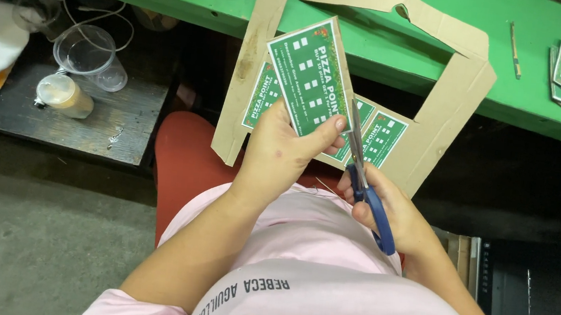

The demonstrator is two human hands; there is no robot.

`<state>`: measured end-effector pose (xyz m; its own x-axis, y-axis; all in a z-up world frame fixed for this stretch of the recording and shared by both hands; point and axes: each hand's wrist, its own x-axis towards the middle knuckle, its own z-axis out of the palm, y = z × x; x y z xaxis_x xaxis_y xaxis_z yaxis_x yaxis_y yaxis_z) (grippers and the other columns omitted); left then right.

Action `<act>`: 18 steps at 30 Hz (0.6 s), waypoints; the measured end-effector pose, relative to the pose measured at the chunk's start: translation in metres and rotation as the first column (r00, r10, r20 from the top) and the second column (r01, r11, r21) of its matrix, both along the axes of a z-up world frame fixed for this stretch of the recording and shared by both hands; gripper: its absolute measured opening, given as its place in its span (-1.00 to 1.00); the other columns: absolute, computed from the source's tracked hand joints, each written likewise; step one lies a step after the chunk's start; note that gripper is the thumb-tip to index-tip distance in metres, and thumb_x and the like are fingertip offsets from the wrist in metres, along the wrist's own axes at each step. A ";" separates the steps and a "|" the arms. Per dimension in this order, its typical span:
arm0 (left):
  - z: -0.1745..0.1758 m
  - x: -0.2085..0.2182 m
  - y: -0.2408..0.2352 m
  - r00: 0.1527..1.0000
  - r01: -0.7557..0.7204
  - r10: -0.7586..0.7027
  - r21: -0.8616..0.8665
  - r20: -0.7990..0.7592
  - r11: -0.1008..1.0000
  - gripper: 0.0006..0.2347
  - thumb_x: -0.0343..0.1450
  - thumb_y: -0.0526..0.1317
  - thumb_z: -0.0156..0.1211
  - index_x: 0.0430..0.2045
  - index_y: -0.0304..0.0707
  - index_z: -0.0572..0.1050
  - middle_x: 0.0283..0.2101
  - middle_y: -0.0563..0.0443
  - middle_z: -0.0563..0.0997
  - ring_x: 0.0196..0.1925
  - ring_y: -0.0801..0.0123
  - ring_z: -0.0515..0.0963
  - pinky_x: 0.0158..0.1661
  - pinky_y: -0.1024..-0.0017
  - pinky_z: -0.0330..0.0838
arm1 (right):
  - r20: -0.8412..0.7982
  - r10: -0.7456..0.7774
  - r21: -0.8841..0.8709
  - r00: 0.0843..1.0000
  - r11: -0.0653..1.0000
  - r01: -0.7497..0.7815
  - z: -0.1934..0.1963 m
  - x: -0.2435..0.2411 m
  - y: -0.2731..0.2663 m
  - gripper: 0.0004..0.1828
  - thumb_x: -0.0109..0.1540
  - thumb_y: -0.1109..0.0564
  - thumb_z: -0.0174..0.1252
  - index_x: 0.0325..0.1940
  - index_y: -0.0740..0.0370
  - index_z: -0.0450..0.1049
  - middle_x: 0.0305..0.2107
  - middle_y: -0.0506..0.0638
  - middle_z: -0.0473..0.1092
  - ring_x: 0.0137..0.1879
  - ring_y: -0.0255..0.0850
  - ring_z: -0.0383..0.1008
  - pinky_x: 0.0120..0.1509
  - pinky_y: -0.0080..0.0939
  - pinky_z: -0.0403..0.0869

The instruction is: The person uses scissors to cut individual green 'Pizza Point' cards from a larger cardboard sheet. They hold the sheet with one hand and cut along the perforated lines with the other, separating the cards one by one.

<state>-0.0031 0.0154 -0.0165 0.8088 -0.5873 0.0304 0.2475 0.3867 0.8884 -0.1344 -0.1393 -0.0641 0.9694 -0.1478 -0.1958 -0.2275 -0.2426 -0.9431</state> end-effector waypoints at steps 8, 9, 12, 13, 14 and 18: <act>0.005 -0.001 0.001 0.998 0.041 -0.042 -0.025 -0.050 0.999 -0.82 0.28 -0.34 0.21 -0.43 -0.54 0.38 -0.51 -0.22 0.56 -0.48 0.36 0.61 -0.42 0.49 0.61 | -0.015 -0.095 0.049 0.995 0.994 0.096 0.002 0.000 0.005 -0.30 -0.17 -0.33 0.30 -0.22 0.24 0.43 -0.46 0.03 0.40 -0.27 -0.27 0.41 -0.11 -0.27 0.42; 0.004 -0.001 0.002 0.998 0.040 -0.041 -0.026 -0.050 0.999 -0.82 0.28 -0.34 0.21 -0.43 -0.54 0.38 -0.51 -0.22 0.56 -0.48 0.36 0.61 -0.42 0.49 0.61 | -0.015 -0.094 0.048 0.995 0.994 0.094 0.000 0.000 0.004 -0.30 -0.17 -0.33 0.30 -0.22 0.24 0.43 -0.46 0.03 0.40 -0.27 -0.27 0.41 -0.11 -0.27 0.42; 0.005 0.000 0.002 0.998 0.045 -0.046 -0.018 -0.054 0.999 -0.82 0.28 -0.34 0.21 -0.43 -0.53 0.38 -0.51 -0.22 0.56 -0.48 0.36 0.61 -0.42 0.49 0.61 | -0.018 -0.117 0.075 0.993 0.990 0.118 -0.003 -0.001 0.001 -0.29 -0.22 -0.32 0.33 -0.25 0.26 0.43 -0.48 0.04 0.38 -0.30 -0.25 0.39 -0.13 -0.27 0.43; 0.006 -0.001 0.003 0.997 0.053 -0.053 -0.011 -0.050 0.999 -0.82 0.28 -0.33 0.21 -0.43 -0.53 0.38 -0.51 -0.21 0.56 -0.48 0.36 0.61 -0.42 0.49 0.61 | -0.017 -0.125 0.089 0.992 0.988 0.126 -0.003 -0.001 0.002 -0.31 -0.21 -0.30 0.34 -0.27 0.26 0.43 -0.51 0.04 0.37 -0.33 -0.26 0.37 -0.17 -0.29 0.42; 0.008 -0.001 0.004 0.997 0.061 -0.061 -0.003 -0.045 0.998 -0.82 0.28 -0.32 0.21 -0.44 -0.53 0.38 -0.51 -0.20 0.56 -0.48 0.37 0.61 -0.42 0.50 0.61 | -0.015 -0.133 0.104 0.991 0.986 0.134 -0.002 -0.001 0.002 -0.34 -0.20 -0.29 0.34 -0.28 0.26 0.44 -0.53 0.03 0.36 -0.36 -0.28 0.36 -0.21 -0.32 0.41; 0.008 -0.001 0.004 0.997 0.063 -0.063 -0.003 -0.043 0.998 -0.83 0.29 -0.33 0.20 -0.43 -0.52 0.38 -0.52 -0.19 0.56 -0.48 0.37 0.61 -0.42 0.50 0.61 | -0.013 -0.140 0.110 0.990 0.984 0.141 -0.007 -0.001 0.003 -0.36 -0.18 -0.28 0.34 -0.30 0.26 0.44 -0.56 0.01 0.36 -0.39 -0.32 0.35 -0.25 -0.36 0.40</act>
<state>-0.0039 0.0196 -0.0086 0.7710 -0.6368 -0.0026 0.3090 0.3705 0.8759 -0.1355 -0.1360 -0.0716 0.9395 -0.2596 -0.2237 -0.2571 -0.1024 -0.9610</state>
